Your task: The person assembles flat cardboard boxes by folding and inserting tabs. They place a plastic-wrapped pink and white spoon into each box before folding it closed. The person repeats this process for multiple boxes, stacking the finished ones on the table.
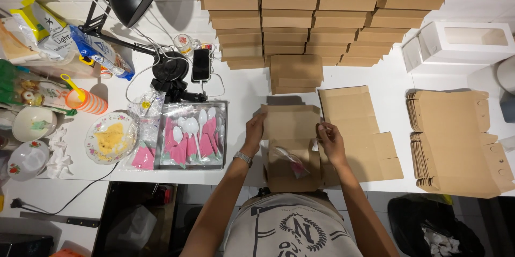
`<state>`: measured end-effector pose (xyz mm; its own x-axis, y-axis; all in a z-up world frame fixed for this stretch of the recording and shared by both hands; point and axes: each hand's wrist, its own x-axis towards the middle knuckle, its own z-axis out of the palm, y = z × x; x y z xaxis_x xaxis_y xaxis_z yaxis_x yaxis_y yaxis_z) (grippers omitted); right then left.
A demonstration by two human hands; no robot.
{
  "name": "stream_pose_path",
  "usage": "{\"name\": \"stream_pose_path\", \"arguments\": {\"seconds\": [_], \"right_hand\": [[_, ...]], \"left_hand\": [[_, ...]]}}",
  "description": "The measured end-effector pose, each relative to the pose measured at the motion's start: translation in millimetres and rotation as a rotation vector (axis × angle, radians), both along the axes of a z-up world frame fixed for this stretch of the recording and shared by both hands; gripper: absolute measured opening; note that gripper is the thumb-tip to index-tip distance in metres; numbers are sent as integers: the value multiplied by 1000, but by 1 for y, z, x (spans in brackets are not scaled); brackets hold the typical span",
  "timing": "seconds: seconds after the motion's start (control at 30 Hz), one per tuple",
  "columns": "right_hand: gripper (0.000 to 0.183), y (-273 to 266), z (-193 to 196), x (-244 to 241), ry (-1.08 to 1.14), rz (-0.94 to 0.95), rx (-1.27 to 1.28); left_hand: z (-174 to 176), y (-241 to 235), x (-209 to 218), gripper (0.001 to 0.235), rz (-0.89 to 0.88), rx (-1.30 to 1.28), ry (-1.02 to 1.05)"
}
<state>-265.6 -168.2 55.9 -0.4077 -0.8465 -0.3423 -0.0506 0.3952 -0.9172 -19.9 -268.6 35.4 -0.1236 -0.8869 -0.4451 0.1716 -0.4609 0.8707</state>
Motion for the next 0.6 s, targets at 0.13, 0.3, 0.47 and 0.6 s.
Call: {"name": "stream_pose_path", "arguments": {"seconds": [0.13,0.3,0.47,0.6], "right_hand": [[78,30,74,29,288,188,35],[84,53,45,33,450,378,84],[43,64,-19,33,540,233,-83],[15,70,-77,21,365,-49,-50]], "left_hand": [[-79,-38,22,61,106,0,-165],[11,26,37,115,-43,-206,-609],[65,89,38,117,-68,-228,-582],[162,116,28,99,-446,-250,-649]]}}
